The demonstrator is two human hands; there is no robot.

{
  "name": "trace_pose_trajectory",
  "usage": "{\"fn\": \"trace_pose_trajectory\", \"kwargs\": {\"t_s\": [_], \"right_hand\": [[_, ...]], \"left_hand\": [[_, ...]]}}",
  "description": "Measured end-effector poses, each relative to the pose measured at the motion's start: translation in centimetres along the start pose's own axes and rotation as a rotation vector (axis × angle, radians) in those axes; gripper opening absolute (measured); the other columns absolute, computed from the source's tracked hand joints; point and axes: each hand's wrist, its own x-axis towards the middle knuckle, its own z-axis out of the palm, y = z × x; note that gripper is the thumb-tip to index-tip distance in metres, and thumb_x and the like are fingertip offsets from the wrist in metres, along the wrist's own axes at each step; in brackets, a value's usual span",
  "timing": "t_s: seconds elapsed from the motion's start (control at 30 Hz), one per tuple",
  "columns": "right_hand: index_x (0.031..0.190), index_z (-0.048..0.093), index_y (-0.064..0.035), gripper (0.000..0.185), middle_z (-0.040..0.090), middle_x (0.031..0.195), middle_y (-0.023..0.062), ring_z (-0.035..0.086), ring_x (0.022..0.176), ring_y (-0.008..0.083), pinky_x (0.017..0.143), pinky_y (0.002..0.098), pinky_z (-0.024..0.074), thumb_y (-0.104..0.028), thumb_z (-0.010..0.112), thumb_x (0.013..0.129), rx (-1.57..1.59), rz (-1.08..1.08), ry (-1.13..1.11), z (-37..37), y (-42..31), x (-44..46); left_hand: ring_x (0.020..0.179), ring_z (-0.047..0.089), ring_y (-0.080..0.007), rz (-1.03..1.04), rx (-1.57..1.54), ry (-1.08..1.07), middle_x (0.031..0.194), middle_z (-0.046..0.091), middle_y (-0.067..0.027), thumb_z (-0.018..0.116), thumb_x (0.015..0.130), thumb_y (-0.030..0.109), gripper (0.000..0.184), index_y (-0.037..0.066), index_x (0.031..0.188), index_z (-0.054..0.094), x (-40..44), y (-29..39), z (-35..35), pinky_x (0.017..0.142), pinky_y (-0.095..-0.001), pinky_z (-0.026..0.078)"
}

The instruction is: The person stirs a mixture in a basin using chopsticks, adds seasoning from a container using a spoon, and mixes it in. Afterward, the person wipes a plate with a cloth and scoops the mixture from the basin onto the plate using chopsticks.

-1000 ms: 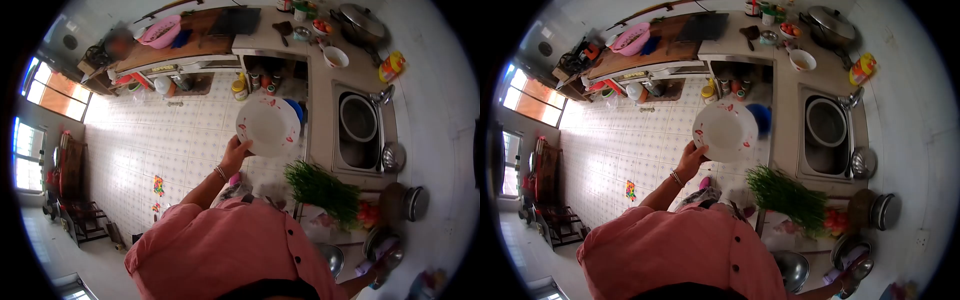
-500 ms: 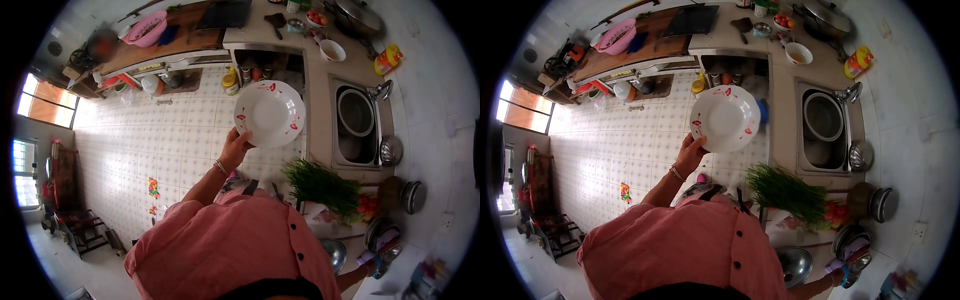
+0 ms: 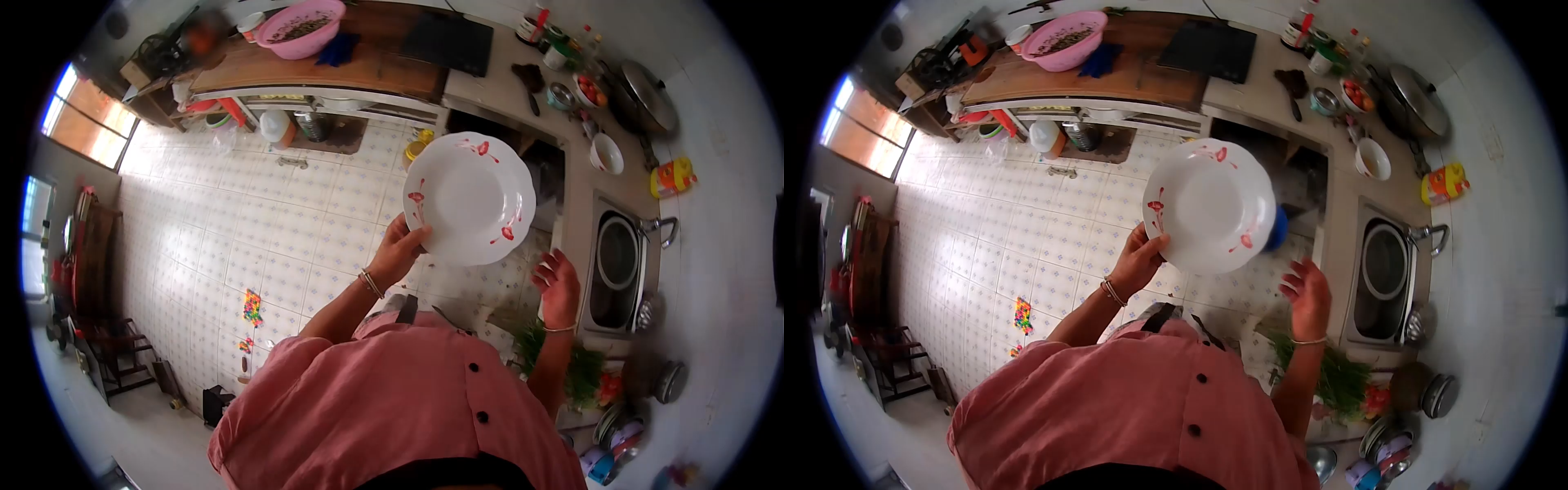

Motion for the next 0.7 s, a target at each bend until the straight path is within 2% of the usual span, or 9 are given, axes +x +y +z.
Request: {"fn": "trace_pose_trajectory", "kwargs": {"t_s": [0.13,0.17,0.23,0.27,0.37,0.43,0.47,0.57,0.7], "right_hand": [[0.122,0.05,-0.0038,0.044,0.058,0.106,0.0046,0.056,0.088,0.0127,0.077,0.0276,0.0474,-0.034,0.057,0.091,0.031,0.033,-0.346,13.4,3.2,4.4],[0.122,0.05,-0.0038,0.044,0.058,0.106,0.0046,0.056,0.088,0.0127,0.077,0.0276,0.0474,-0.034,0.057,0.091,0.036,0.027,-0.366,14.6,4.4,5.6],[0.113,0.054,-0.0041,0.035,0.058,0.097,0.0009,0.056,0.086,0.0092,0.073,0.0232,0.0457,-0.03,0.06,0.09,-0.197,0.06,-0.258,15.8,7.4,7.9],[0.107,0.056,-0.0047,0.029,0.058,0.092,-0.0013,0.056,0.084,0.0072,0.071,0.0217,0.0443,-0.027,0.061,0.089,-0.134,0.133,-0.271,16.6,8.2,8.9],[0.107,0.056,-0.005,0.028,0.058,0.092,-0.0008,0.055,0.084,0.0068,0.071,0.0215,0.0445,-0.025,0.061,0.089,-0.098,0.194,-0.297,19.6,9.3,10.9],[0.108,0.056,-0.0047,0.028,0.059,0.091,-0.0003,0.056,0.085,0.0073,0.071,0.0218,0.045,-0.024,0.061,0.088,-0.125,0.206,-0.35,21.4,10.3,12.6],[0.108,0.056,-0.0045,0.028,0.059,0.091,0.0002,0.056,0.085,0.0076,0.072,0.0222,0.0453,-0.024,0.061,0.088,-0.092,0.289,-0.369,22.4,10.8,13.6],[0.107,0.056,-0.0034,0.027,0.06,0.092,0.0016,0.057,0.085,0.009,0.073,0.0239,0.0465,-0.024,0.061,0.089,-0.063,0.414,-0.43,25.5,13.5,17.3],[0.109,0.057,-0.0023,0.031,0.061,0.095,0.0042,0.059,0.086,0.0115,0.077,0.0261,0.0482,-0.029,0.056,0.092,-0.15,0.538,-0.538,30.3,16.4,24.4]], "left_hand": [[0.087,0.06,-0.0106,0.064,0.127,0.056,0.101,0.061,-0.0027,0.057,0.091,0.014,0.026,0.005,0.115,0.051,-0.8,3.2,-4.1,0.075,-0.0291,0.051],[0.087,0.06,-0.0108,0.07,0.151,0.081,0.1,0.061,-0.0028,0.057,0.091,0.015,0.028,0.004,0.116,0.051,-1.2,3.7,-4.8,0.076,-0.0294,0.051],[0.086,0.06,-0.0123,0.076,0.179,0.147,0.1,0.061,-0.0034,0.056,0.091,0.015,0.028,0.003,0.116,0.051,-1.5,5.3,-5.6,0.076,-0.0294,0.051],[0.086,0.06,-0.0123,0.085,0.179,0.14,0.1,0.061,-0.0034,0.056,0.091,0.015,0.028,0.003,0.116,0.051,-1.5,6.0,-5.9,0.076,-0.0294,0.051],[0.094,0.058,-0.015,0.11,0.185,0.249,0.108,0.058,-0.0062,0.054,0.091,0.013,0.033,0.003,0.122,0.045,-0.4,7.5,-6.9,0.08,-0.0322,0.05],[0.106,0.053,-0.0173,0.18,0.067,0.356,0.12,0.051,-0.0093,0.051,0.092,0.011,0.04,0.005,0.129,0.037,0.6,8.6,-7.8,0.086,-0.0355,0.047],[0.114,0.048,-0.0192,0.167,-0.043,0.358,0.126,0.046,-0.0104,0.05,0.091,0.011,0.047,0.007,0.133,0.031,1.3,9.5,-8.3,0.09,-0.0374,0.044],[0.115,0.047,-0.021,0.214,-0.238,0.522,0.127,0.046,-0.0099,0.051,0.091,0.012,0.047,0.007,0.134,0.032,3.8,11.5,-10.1,0.092,-0.0372,0.043],[0.116,0.049,-0.0247,0.345,-0.336,0.579,0.128,0.049,-0.011,0.048,0.093,0.026,0.047,0.006,0.134,0.037,7.7,14.9,-14.5,0.098,-0.0405,0.041]]}}
